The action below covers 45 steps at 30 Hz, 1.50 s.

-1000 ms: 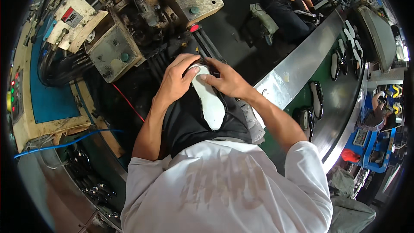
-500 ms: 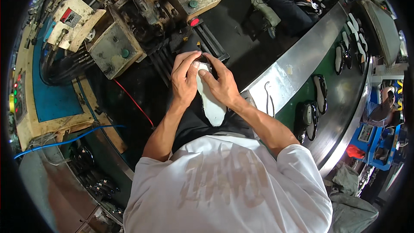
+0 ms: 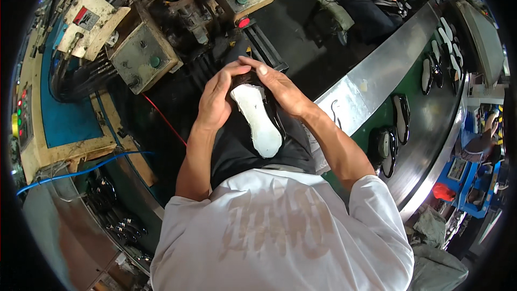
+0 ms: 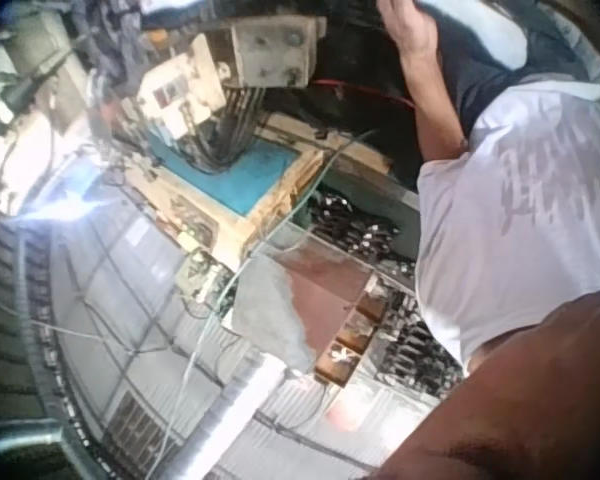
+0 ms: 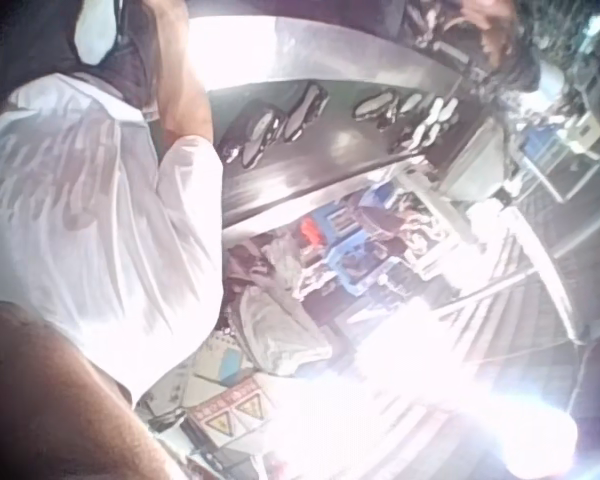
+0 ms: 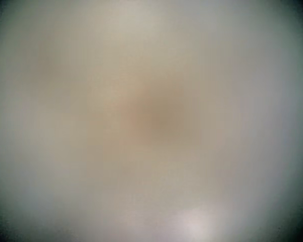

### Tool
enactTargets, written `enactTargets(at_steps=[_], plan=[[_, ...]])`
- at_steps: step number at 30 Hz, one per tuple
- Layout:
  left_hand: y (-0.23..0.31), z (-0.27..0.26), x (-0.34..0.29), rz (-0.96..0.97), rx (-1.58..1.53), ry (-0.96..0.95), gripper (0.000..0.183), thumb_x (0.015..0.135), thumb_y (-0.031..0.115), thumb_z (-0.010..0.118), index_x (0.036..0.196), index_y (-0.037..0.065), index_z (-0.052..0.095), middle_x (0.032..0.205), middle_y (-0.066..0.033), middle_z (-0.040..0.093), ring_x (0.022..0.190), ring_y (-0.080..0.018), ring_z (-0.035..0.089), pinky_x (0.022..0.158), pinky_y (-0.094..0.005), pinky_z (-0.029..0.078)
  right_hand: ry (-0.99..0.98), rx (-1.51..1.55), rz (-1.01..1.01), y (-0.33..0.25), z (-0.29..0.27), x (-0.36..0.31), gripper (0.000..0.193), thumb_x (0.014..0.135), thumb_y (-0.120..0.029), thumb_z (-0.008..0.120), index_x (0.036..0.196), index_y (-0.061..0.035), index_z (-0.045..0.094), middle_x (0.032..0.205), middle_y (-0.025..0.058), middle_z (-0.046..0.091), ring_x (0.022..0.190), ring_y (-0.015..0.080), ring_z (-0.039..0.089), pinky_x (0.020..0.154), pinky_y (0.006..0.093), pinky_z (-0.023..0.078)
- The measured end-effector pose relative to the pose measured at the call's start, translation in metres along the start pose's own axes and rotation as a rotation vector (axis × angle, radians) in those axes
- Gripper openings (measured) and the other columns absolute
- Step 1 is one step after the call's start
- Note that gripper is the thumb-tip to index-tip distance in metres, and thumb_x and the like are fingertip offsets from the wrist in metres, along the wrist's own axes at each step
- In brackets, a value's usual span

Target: The person repeatedly picks up black shoe uppers and white insoles from a metal table. They place the insole into the upper and press the edges together by hand to secure the fit. The person then places the assembled shoe onto a nearby conveyor belt. This process is repeated for multiple pairs of shoes throughout the video.

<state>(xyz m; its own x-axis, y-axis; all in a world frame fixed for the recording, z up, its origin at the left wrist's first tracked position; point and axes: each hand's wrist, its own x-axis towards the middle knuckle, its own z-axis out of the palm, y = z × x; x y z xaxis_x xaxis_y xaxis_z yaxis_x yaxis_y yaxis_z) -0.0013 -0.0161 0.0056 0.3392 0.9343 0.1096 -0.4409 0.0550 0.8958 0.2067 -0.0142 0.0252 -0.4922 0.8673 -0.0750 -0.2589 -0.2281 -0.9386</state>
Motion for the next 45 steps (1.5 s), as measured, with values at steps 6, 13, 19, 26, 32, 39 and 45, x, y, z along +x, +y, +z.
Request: enactTargets(at_steps=[6,13,19,26,32,39,45], plan=[[0.002,0.005,0.010,-0.070,0.071,-0.053,0.053,0.116,0.044,0.050,0.138,-0.001,0.065,0.138,-0.0118,0.064,0.129,-0.0214,0.060,0.115,-0.0373,0.044,-0.020,-0.078,-0.069,-0.006,0.002,0.012,0.059,0.116,-0.050,0.050,0.145,-0.0006,0.064,0.154,0.0149,0.057,0.147,0.0255,0.048,0.125,0.0398,0.036],[-0.010,0.006,0.017,0.129,0.363,-0.177,0.061,0.116,0.050,0.045,0.144,-0.002,0.060,0.144,-0.0141,0.062,0.134,-0.0237,0.057,0.118,-0.0378,0.041,0.121,-0.070,0.038,0.001,0.004,0.007,0.062,0.105,-0.050,0.072,0.140,0.0002,0.067,0.130,0.0124,0.068,0.124,0.0202,0.061,0.109,0.0354,0.049],[-0.017,0.019,0.013,-0.146,-0.218,-0.152,0.067,0.118,0.049,0.043,0.160,-0.001,0.048,0.164,-0.0148,0.051,0.152,-0.0247,0.045,0.128,-0.0393,0.032,0.168,-0.118,0.092,0.000,-0.009,-0.001,0.054,0.102,-0.041,0.075,0.136,0.0009,0.069,0.118,0.0100,0.071,0.112,0.0172,0.064,0.100,0.0333,0.052],[-0.024,0.033,-0.003,0.097,0.309,-0.008,0.058,0.118,0.043,0.042,0.154,-0.001,0.054,0.153,-0.0152,0.059,0.141,-0.0255,0.055,0.122,-0.0376,0.039,0.156,-0.256,0.025,-0.003,-0.008,-0.007,0.049,0.105,-0.039,0.070,0.133,0.0009,0.069,0.118,0.0100,0.071,0.111,0.0166,0.064,0.099,0.0326,0.052],[-0.031,0.039,0.006,0.012,0.308,0.056,0.056,0.119,0.040,0.043,0.157,0.001,0.053,0.151,-0.0141,0.061,0.140,-0.0242,0.056,0.122,-0.0373,0.039,0.197,-0.088,0.111,0.007,-0.017,-0.002,0.050,0.108,-0.040,0.066,0.138,0.0011,0.066,0.122,0.0093,0.070,0.115,0.0167,0.063,0.102,0.0329,0.051],[-0.045,0.032,-0.012,0.100,0.408,-0.032,0.068,0.118,0.040,0.043,0.169,-0.003,0.030,0.172,-0.0193,0.038,0.160,-0.0310,0.035,0.132,-0.0424,0.023,0.158,-0.043,0.056,0.024,-0.029,-0.003,0.056,0.110,-0.043,0.065,0.144,0.0019,0.064,0.128,0.0088,0.067,0.120,0.0161,0.059,0.106,0.0335,0.047],[-0.042,0.036,-0.006,0.014,0.356,-0.038,0.065,0.115,0.024,0.042,0.170,-0.004,0.025,0.173,-0.0206,0.035,0.161,-0.0322,0.033,0.133,-0.0430,0.023,0.194,-0.033,0.097,0.027,-0.035,0.001,0.054,0.110,-0.043,0.062,0.139,0.0018,0.066,0.128,0.0089,0.067,0.120,0.0175,0.059,0.107,0.0355,0.047]])
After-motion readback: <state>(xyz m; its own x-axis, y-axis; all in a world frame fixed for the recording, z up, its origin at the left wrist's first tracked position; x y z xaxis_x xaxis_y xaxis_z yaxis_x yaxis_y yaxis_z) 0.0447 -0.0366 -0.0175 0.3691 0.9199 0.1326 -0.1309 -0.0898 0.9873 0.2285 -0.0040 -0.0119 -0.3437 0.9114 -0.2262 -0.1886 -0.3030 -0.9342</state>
